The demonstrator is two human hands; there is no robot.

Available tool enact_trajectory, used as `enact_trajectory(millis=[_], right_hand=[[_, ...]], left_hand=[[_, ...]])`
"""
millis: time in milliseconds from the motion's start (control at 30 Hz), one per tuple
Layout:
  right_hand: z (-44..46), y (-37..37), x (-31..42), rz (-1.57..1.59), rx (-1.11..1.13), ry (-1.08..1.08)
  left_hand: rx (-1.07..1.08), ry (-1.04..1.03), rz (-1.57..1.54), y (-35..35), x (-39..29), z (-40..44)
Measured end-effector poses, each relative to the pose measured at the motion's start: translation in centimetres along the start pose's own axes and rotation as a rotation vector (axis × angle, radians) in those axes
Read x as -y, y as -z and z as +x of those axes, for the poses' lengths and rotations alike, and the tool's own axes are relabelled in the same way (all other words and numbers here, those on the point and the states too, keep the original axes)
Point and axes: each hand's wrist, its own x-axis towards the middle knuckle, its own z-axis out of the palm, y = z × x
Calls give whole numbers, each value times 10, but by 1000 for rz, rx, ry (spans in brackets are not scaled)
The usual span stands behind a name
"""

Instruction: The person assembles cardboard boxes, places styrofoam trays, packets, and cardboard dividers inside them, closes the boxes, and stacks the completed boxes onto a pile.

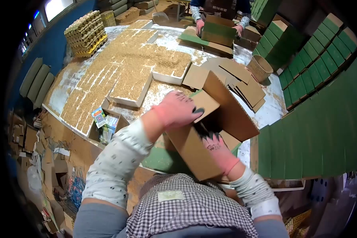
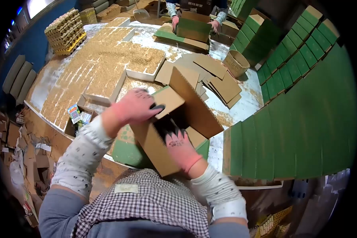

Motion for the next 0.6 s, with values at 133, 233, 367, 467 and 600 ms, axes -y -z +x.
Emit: enact_trajectory(millis=[133, 233, 367, 467, 600], right_hand=[[17, 102, -88, 52, -187, -30], [13, 23, -103, -172, -199, -227], [-13, -23, -101, 1020, -19, -187], [-29, 34, -122, 1166, 182, -636], [-20, 87, -77, 902, -369, -109]], left_hand=[[-16, 98, -3, -56, -18, 29], [-941, 251, -97, -50, -12, 16], [-113, 511, -371, -54, 12, -5], [-927, 134, -645, -30, 26, -62], [-1032, 142, -1482, -101, 56, -91]])
